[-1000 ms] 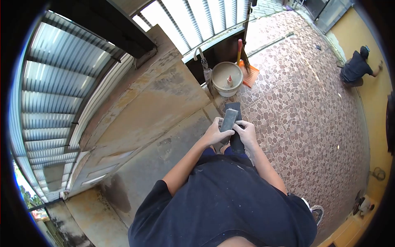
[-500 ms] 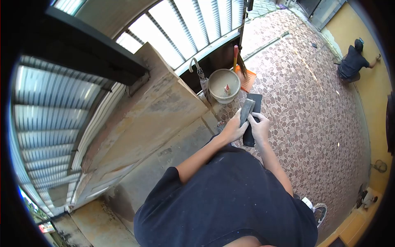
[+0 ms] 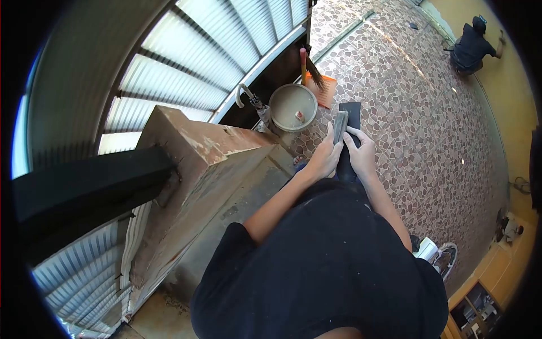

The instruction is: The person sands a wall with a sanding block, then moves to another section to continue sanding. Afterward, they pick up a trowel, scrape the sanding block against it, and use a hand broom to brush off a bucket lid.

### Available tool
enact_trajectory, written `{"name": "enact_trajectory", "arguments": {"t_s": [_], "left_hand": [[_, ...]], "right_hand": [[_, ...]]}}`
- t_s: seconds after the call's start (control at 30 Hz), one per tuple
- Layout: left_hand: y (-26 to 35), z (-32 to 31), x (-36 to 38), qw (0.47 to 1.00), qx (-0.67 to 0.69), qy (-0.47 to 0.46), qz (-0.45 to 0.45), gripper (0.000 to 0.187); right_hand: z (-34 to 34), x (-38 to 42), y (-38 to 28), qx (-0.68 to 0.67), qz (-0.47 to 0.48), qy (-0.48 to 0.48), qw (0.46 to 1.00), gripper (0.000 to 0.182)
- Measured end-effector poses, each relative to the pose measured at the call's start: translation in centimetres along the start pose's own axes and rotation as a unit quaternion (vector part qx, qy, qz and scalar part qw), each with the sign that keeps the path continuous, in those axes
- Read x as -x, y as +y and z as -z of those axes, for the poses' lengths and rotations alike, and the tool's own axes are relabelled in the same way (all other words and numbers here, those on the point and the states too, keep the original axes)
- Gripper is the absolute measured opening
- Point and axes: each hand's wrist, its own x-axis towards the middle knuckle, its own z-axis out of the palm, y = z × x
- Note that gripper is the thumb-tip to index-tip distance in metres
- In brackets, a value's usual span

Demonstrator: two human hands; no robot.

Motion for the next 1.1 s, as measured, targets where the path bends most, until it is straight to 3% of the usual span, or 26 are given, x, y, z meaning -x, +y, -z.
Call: {"name": "enact_trajectory", "arguments": {"t_s": [0.13,0.3,0.4,0.5,0.6,0.63,0.67,0.73,0.77,0.87,1.0,1.1], "left_hand": [[-0.1,-0.3,-3.1,0.997,0.010,-0.007,0.073,0.070],[0.2,-1.7,-8.0,0.998,-0.021,0.019,0.060,0.071],[0.2,-4.0,-10.9,0.997,0.010,0.031,0.071,0.072],[0.9,-6.2,-13.1,0.993,-0.030,0.074,0.084,0.073],[1.1,-8.1,-14.5,0.983,-0.018,0.122,0.137,0.075],[3.8,-7.7,-14.6,0.977,0.076,0.124,0.157,0.074],[3.3,-8.2,-14.8,0.975,0.079,0.134,0.158,0.074],[0.1,-9.4,-14.8,0.952,0.081,0.205,0.211,0.066],[-2.7,-10.0,-14.7,0.940,0.121,0.242,0.209,0.063],[-3.3,-9.1,-13.8,0.909,0.202,0.280,0.234,0.076],[-1.0,-8.0,-12.6,0.858,0.318,0.338,0.221,0.072],[-2.7,-7.5,-11.4,0.843,0.430,0.301,0.117,0.046]], "right_hand": [[0.7,-3.3,1.0,-0.026,0.038,-0.021,0.999,0.039],[2.8,-8.0,1.6,0.011,0.059,-0.047,0.997,0.040],[5.2,-11.5,2.5,0.005,0.027,-0.116,0.993,0.045],[6.9,-14.7,5.2,-0.012,0.117,-0.123,0.986,0.066],[9.2,-16.7,2.1,-0.063,-0.058,-0.221,0.972,0.075],[8.7,-17.3,3.3,-0.062,0.008,-0.183,0.981,0.075],[8.4,-18.5,5.4,-0.078,-0.009,-0.234,0.969,0.066],[7.0,-19.6,8.0,-0.061,0.062,-0.245,0.966,0.051],[7.5,-19.9,6.1,-0.043,0.009,-0.313,0.949,0.041],[5.9,-20.8,6.9,-0.021,0.032,-0.363,0.931,0.034],[3.7,-20.4,5.6,-0.027,0.019,-0.385,0.922,0.032],[1.6,-19.2,5.4,-0.029,0.073,-0.357,0.931,0.031]]}}
